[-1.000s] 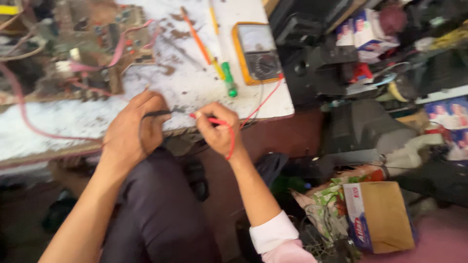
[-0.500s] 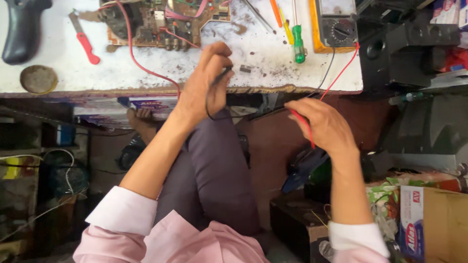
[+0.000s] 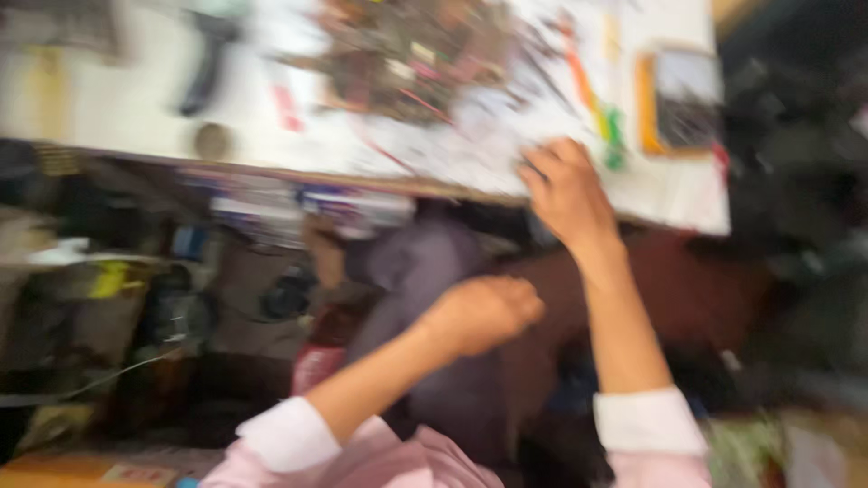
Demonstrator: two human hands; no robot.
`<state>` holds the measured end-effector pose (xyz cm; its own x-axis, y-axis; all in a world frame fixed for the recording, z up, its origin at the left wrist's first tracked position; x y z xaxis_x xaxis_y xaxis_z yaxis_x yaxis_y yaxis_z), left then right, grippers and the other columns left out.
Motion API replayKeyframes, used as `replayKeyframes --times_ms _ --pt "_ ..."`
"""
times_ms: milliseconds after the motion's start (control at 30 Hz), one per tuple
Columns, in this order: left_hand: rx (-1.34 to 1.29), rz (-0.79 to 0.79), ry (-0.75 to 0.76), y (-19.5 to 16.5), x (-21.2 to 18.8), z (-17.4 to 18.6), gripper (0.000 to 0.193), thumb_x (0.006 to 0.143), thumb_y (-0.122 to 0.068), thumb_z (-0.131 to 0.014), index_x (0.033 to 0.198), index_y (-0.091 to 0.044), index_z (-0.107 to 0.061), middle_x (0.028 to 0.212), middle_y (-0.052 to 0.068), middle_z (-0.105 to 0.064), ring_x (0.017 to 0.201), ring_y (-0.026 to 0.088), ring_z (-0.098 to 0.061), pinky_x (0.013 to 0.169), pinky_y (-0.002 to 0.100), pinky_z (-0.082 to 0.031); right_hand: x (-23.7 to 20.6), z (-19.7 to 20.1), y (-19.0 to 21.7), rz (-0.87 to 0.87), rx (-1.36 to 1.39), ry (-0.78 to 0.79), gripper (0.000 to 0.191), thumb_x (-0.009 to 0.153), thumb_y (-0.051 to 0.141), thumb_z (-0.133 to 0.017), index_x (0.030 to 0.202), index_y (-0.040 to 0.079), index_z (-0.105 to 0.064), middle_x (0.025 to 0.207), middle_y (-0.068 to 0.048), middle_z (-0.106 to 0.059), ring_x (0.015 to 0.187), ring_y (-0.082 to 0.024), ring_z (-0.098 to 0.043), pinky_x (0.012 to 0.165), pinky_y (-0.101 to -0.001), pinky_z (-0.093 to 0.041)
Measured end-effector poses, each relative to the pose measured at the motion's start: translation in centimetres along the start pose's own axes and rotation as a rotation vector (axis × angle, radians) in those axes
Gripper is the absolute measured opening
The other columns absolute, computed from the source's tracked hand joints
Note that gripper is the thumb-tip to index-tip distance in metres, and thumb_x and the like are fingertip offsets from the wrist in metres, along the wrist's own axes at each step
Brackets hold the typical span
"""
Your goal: The person tests a circuit board with multimeter probes, then uses tweezers and a screwdriver to remove a component. They flip the board, apply flux, and use a soldering iron with a magnifying glass to inspect and work on the solder side.
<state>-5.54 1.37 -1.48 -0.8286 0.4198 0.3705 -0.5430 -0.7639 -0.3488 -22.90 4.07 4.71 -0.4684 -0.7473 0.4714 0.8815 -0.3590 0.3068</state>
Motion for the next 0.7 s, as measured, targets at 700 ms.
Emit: replayKeyframes --times_ms 700 --pt "-0.935 0.648 -0.77 5.4 -6.3 7.3 0.01 0.096 -0.007 -0.071 0.102 0.0 -0.071 0.09 0.007 -0.07 0.075 0.009 -0.065 0.068 0.025 -0.053 -6.7 -3.8 6.0 -0.627 0.97 -0.073 0.016 0.092 0.003 -0.071 0.106 -0.005 -0.072 0.088 -0.009 -0.075 0.076 -0.012 -0.068 0.069 -0.0247 -0.053"
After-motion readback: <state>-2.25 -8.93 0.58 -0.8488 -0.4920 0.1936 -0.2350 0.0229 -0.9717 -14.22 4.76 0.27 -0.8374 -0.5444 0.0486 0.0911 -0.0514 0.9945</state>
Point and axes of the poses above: each hand's wrist, its own x-axis towards the middle knuckle, its own z-axis out of the back of the hand, y = z × x, the point moved 5 cm from there along x, towards the middle knuckle
